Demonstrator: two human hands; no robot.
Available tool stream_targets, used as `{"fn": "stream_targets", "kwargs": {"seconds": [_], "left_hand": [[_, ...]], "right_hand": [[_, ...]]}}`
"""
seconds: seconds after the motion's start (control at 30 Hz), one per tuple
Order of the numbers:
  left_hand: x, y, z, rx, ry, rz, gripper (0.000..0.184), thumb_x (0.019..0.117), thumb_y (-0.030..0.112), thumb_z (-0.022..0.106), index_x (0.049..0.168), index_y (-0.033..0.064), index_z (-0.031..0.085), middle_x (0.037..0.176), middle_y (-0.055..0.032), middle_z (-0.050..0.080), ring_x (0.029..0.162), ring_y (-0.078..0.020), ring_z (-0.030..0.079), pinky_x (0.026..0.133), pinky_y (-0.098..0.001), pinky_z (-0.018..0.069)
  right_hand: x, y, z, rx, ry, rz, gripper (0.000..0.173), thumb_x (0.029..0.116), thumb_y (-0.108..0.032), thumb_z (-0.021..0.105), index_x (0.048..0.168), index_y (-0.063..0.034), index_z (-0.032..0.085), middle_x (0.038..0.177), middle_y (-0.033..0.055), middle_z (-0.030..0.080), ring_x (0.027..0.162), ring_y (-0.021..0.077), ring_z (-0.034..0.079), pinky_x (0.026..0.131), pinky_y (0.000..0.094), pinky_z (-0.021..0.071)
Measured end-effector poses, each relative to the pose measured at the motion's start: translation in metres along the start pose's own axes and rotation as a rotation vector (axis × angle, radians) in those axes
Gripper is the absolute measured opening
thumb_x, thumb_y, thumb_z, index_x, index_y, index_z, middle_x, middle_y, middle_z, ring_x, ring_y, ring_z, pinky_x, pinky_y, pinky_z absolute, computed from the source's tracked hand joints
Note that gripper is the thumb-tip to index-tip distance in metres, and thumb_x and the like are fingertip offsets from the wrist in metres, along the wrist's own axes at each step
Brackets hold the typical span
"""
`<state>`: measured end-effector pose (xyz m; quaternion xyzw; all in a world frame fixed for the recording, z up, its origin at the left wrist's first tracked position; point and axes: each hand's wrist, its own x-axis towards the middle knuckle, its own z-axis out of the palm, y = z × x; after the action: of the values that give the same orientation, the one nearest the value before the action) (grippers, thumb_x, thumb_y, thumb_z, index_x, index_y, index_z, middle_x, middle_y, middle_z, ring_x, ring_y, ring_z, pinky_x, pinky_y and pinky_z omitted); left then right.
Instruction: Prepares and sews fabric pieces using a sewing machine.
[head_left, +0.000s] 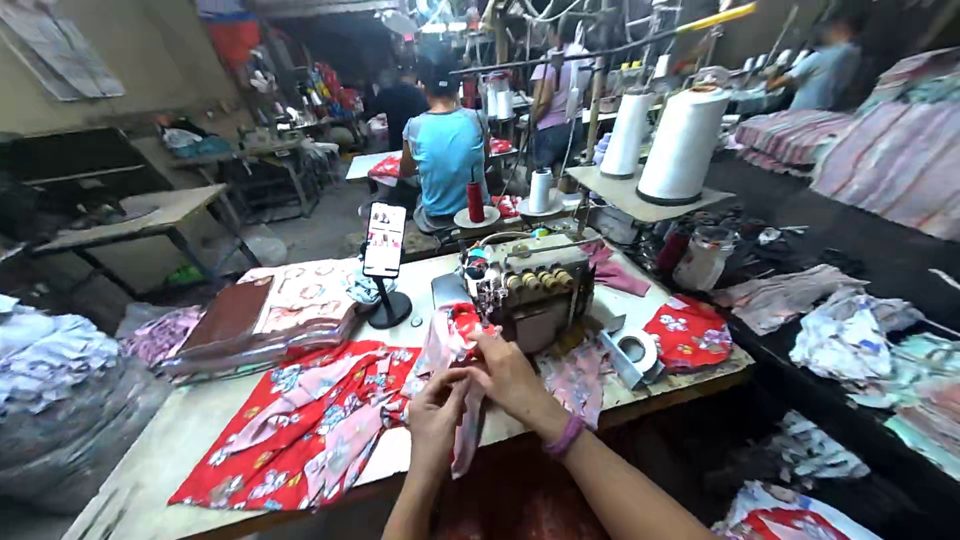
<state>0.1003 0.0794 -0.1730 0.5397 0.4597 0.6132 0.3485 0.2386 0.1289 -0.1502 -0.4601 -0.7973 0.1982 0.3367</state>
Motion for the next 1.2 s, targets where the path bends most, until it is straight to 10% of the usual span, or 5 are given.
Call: {"fn": "stream_targets", "kwargs": {"seconds": [0.17,0.4,0.67,0.93,1.2], "left_hand": [[0.001,-0.004,0.000,-0.040,0.021,-0.003,0.013,0.0909,-0.003,0.066,0.103,-0.0024,0.071,0.080,0.0069,0.071,0.058,0.0054,0.059,0.055,-0.0131,0.0507],[0.011,0.004,0.006,-0.146,-0.036,-0.207,0.023,0.1042,0.009,0.051,0.115,-0.0008,0.068,0.090,0.0057,0.070,0.068,0.0025,0.062,0.061,-0.0159,0.0528],[0.022,0.001,0.025,-0.559,-0.053,-0.478,0.028,0.1074,0.010,0.043,0.100,0.0050,0.070,0.083,-0.0021,0.073,0.067,-0.0056,0.068,0.061,-0.0203,0.0571],[0.026,0.007,0.008,-0.226,0.006,-0.082,0.016,0.0988,0.002,0.057,0.100,0.0053,0.073,0.076,0.0098,0.068,0.054,0.0066,0.053,0.050,-0.0109,0.0437],[0.020,-0.006,0.005,-0.132,0.024,0.033,0.016,0.0995,0.002,0.056,0.102,0.0036,0.071,0.078,0.0108,0.070,0.058,0.0037,0.060,0.054,-0.0139,0.0524]], "right_hand": [[0.006,0.019,0.020,-0.188,0.149,-0.141,0.019,0.0970,-0.009,0.060,0.093,0.0056,0.073,0.092,0.0211,0.072,0.092,0.0384,0.072,0.084,0.0543,0.0539],[-0.011,0.002,-0.014,0.781,0.109,0.020,0.012,0.1002,-0.006,0.056,0.101,0.0020,0.064,0.095,0.0007,0.065,0.082,-0.0011,0.062,0.076,0.0157,0.0528],[-0.017,0.008,-0.014,1.216,0.134,0.238,0.032,0.0970,0.003,0.057,0.128,0.0037,0.052,0.086,0.0003,0.072,0.065,0.0025,0.064,0.061,0.0183,0.0535],[-0.017,0.014,0.008,0.567,0.381,0.064,0.021,0.0976,-0.005,0.059,0.107,0.0063,0.074,0.115,0.0141,0.071,0.108,0.0078,0.067,0.094,0.0188,0.0524],[-0.010,0.021,0.017,0.242,0.483,-0.056,0.016,0.0947,-0.012,0.067,0.098,0.0024,0.073,0.101,0.0147,0.072,0.090,0.0162,0.069,0.082,0.0241,0.0562]]}}
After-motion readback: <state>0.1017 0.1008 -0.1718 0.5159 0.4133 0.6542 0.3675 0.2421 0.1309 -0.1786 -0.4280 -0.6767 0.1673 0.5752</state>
